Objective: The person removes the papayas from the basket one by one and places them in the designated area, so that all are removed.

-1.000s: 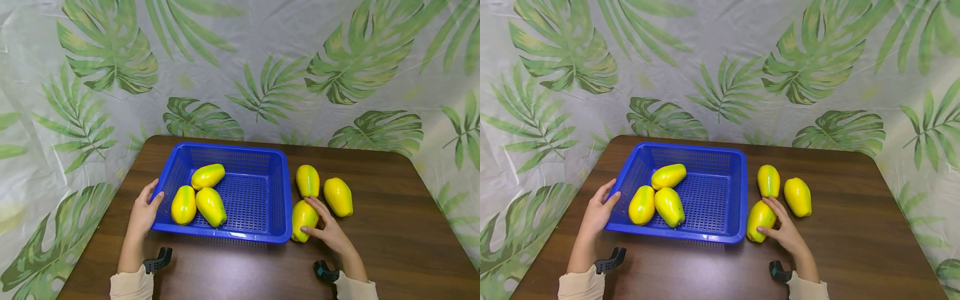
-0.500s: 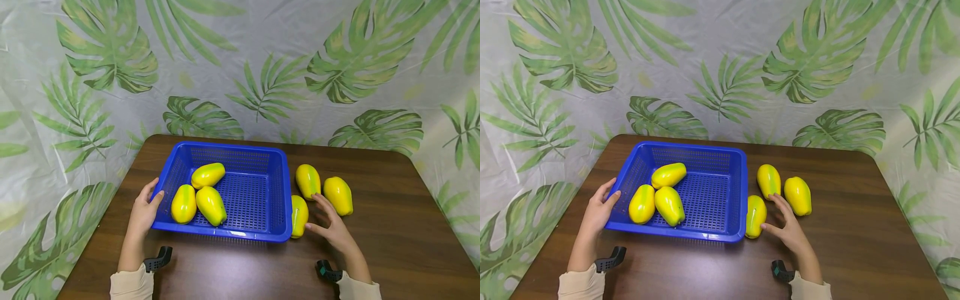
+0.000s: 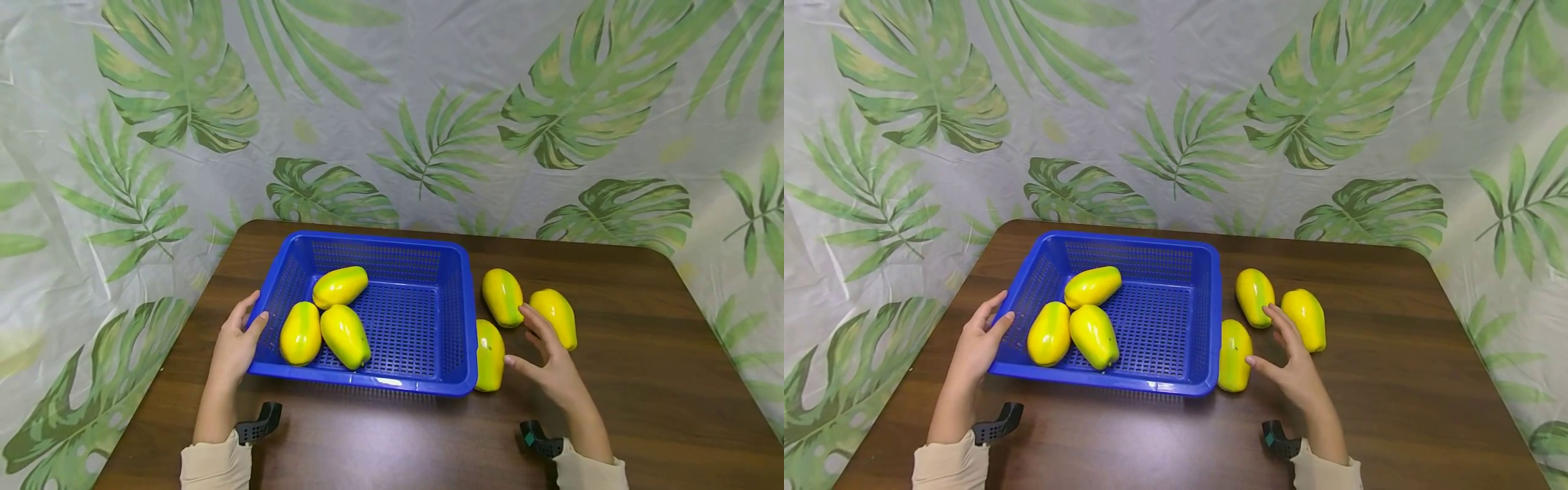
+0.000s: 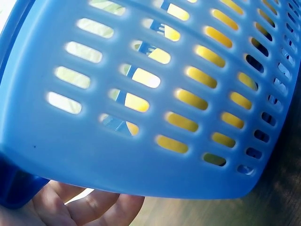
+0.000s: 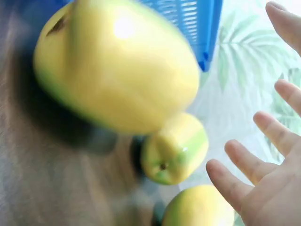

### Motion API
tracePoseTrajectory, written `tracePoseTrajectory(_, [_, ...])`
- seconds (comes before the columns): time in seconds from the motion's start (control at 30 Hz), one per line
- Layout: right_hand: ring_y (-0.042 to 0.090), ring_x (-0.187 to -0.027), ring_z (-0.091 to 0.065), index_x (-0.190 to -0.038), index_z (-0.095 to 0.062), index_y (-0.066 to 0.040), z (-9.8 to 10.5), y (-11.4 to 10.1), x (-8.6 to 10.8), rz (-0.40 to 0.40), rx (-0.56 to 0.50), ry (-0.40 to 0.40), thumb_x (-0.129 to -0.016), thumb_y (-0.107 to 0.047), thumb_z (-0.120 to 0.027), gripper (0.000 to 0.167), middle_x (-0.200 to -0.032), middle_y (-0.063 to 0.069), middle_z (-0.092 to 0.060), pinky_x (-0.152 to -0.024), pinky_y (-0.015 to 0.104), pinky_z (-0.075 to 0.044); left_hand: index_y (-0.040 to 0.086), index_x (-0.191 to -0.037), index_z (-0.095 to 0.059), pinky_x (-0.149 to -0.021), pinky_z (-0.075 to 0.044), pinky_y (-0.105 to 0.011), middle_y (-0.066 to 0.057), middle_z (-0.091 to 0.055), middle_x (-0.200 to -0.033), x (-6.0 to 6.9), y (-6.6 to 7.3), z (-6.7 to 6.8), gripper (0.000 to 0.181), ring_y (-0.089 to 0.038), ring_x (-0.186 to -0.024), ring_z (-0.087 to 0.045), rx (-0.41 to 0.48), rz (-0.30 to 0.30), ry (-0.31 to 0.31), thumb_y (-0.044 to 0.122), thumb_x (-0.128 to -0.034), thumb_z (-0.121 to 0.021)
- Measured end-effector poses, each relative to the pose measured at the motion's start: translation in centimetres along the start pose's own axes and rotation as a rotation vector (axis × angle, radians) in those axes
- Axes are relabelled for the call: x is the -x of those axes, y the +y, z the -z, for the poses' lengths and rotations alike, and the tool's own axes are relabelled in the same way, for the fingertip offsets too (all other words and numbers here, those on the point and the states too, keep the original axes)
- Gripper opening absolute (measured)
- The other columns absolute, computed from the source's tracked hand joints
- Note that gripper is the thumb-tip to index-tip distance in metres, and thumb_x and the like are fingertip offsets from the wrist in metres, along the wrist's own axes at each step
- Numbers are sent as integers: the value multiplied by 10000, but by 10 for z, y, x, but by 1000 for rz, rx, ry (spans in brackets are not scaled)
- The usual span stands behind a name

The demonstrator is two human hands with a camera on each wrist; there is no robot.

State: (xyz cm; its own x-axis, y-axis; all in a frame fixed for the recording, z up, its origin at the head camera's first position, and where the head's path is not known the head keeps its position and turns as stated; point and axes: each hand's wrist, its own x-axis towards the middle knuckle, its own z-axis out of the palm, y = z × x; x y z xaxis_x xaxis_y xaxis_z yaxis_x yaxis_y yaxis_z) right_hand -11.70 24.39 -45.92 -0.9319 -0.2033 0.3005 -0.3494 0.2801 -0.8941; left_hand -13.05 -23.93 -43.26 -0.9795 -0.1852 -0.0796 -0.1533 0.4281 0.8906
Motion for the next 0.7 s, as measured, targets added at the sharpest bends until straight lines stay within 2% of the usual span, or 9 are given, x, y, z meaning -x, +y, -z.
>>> tracePoseTrajectory(0.17, [89,-1246,-272,-1398,-245,-14,1,-12,-5,62,-34,-3,-698,193,-639,830,-1432,53,-248,-962,165,-256,191,-1420,-283,-837,-399,-481,-224,-488,-1232,0,0,0,532,-330,-1021,-509,5,4,-6,368,-940,-430])
tracePoseTrajectory(0.43, [274,-1258,-262,-1411,-238,-53,2,-32,-15,73,-62,-11,-731,174,-621,812,-1430,92,-253,-977,206,-268,190,-1419,-285,-823,-408,-471,-223,-495,-1224,0,0,0,529,-327,-1008,-516,5,9,-6,361,-941,-432])
tracePoseTrajectory(0.6, [284,-1249,-282,-1403,-244,-29,0,-42,-25,124,-102,-22,-729,177,-621,799,-1415,137,-268,-989,246,-266,189,-1418,-289,-821,-410,-471,-224,-494,-1227,-1,0,0,525,-328,-1005,-519,1,2,-4,355,-942,-434])
tracePoseTrajectory(0.7, [253,-1248,-297,-1400,-252,-36,-1,-48,-31,127,-115,-29,-732,169,-624,792,-1408,143,-281,-995,270,-263,185,-1418,-289,-824,-408,-468,-223,-491,-1233,-1,0,0,527,-327,-1007,-519,-3,-1,0,360,-942,-431])
